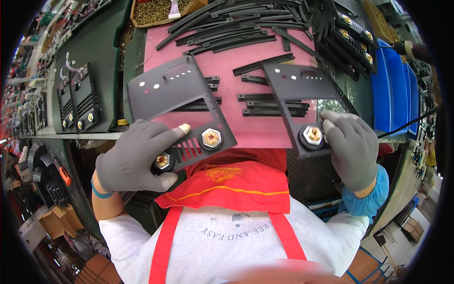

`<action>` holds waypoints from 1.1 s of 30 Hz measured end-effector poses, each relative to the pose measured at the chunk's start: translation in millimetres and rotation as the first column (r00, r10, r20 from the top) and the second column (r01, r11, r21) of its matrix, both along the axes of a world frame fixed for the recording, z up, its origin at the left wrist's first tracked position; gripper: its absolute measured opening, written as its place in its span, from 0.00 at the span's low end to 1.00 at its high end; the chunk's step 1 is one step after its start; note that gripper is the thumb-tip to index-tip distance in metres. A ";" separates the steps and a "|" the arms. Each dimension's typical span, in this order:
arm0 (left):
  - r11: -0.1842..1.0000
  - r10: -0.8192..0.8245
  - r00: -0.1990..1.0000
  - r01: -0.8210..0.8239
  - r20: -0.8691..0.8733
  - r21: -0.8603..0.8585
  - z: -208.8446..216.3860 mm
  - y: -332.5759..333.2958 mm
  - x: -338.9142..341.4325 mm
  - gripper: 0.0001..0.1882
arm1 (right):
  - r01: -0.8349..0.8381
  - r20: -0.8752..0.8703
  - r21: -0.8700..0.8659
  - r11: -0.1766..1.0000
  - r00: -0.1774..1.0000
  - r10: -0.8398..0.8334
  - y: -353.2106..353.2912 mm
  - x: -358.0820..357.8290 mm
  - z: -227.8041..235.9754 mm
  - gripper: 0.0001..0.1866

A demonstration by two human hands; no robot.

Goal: Assembling electronic inverter panels by inserting plastic strips and securing components with a power drill.

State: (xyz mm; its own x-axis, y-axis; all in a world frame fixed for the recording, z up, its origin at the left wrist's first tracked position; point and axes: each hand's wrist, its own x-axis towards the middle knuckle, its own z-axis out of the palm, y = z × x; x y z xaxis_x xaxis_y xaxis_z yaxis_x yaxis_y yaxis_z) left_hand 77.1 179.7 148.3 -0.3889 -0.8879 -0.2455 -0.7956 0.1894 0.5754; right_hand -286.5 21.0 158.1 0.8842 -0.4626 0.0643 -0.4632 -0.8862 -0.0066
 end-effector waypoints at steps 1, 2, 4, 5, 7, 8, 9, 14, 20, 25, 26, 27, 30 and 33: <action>0.999 -0.038 0.999 0.038 0.003 0.027 -2.9 -1.4 -0.7 0.44 | -0.025 0.002 -0.001 1.000 1.000 0.025 4.7 3.1 1.4 0.11; 0.996 -0.076 0.997 0.076 0.000 0.048 -4.9 -3.4 -0.7 0.44 | -0.049 -0.016 -0.017 0.999 0.999 0.049 9.6 5.8 3.1 0.12; 0.995 -0.074 0.997 0.075 -0.020 0.070 -7.8 -7.2 -1.0 0.43 | -0.113 -0.026 -0.079 0.991 0.993 0.111 12.5 10.6 2.1 0.13; 0.992 -0.089 0.996 0.091 -0.023 0.093 -9.2 -9.0 -1.0 0.43 | -0.099 -0.037 -0.059 0.993 0.995 0.096 12.4 12.8 0.2 0.13; 0.997 -0.070 0.996 0.072 -0.050 0.041 -12.9 -12.3 -0.1 0.44 | -0.089 0.035 -0.089 0.992 0.995 0.092 8.0 17.7 -6.8 0.13; 0.997 -0.071 0.996 0.071 -0.058 0.001 -15.1 -13.5 0.7 0.44 | -0.100 0.023 -0.080 0.992 0.995 0.102 6.0 21.4 -11.7 0.13; 0.998 -0.070 0.996 0.070 -0.058 0.001 -17.4 -14.5 1.9 0.44 | -0.115 0.030 -0.106 0.988 0.993 0.118 3.9 26.2 -17.3 0.13; 0.993 -0.107 0.993 0.109 -0.041 0.040 -28.9 -13.9 9.8 0.45 | -0.099 0.125 -0.175 0.980 0.985 0.122 -15.5 55.2 -33.9 0.12; 0.999 -0.019 1.000 0.018 -0.018 -0.046 -50.1 -12.3 21.0 0.43 | -0.065 0.173 -0.167 0.984 0.981 0.094 -14.0 63.9 -36.2 0.12; 0.999 0.024 0.996 -0.027 -0.090 -0.029 -69.0 -18.4 29.7 0.43 | -0.014 0.121 -0.223 0.975 0.992 0.041 15.5 42.5 -48.7 0.10; 0.998 0.015 0.995 -0.020 -0.097 -0.056 -71.9 -21.7 31.0 0.42 | 0.000 0.136 -0.238 0.971 0.990 0.033 19.2 40.8 -55.5 0.10; 0.996 -0.008 0.996 0.000 -0.093 -0.091 -74.3 -24.3 31.3 0.42 | 0.023 0.145 -0.249 0.968 0.989 0.014 22.8 40.2 -62.8 0.10; 0.993 0.034 0.999 -0.039 -0.042 -0.110 -75.3 -26.8 26.7 0.41 | 0.034 0.094 -0.144 0.989 0.995 -0.020 37.7 44.6 -85.8 0.12; 0.994 0.059 0.993 -0.049 0.106 -0.098 -63.2 -20.3 21.0 0.37 | -0.013 0.063 -0.008 1.000 0.998 0.014 47.4 50.2 -102.3 0.15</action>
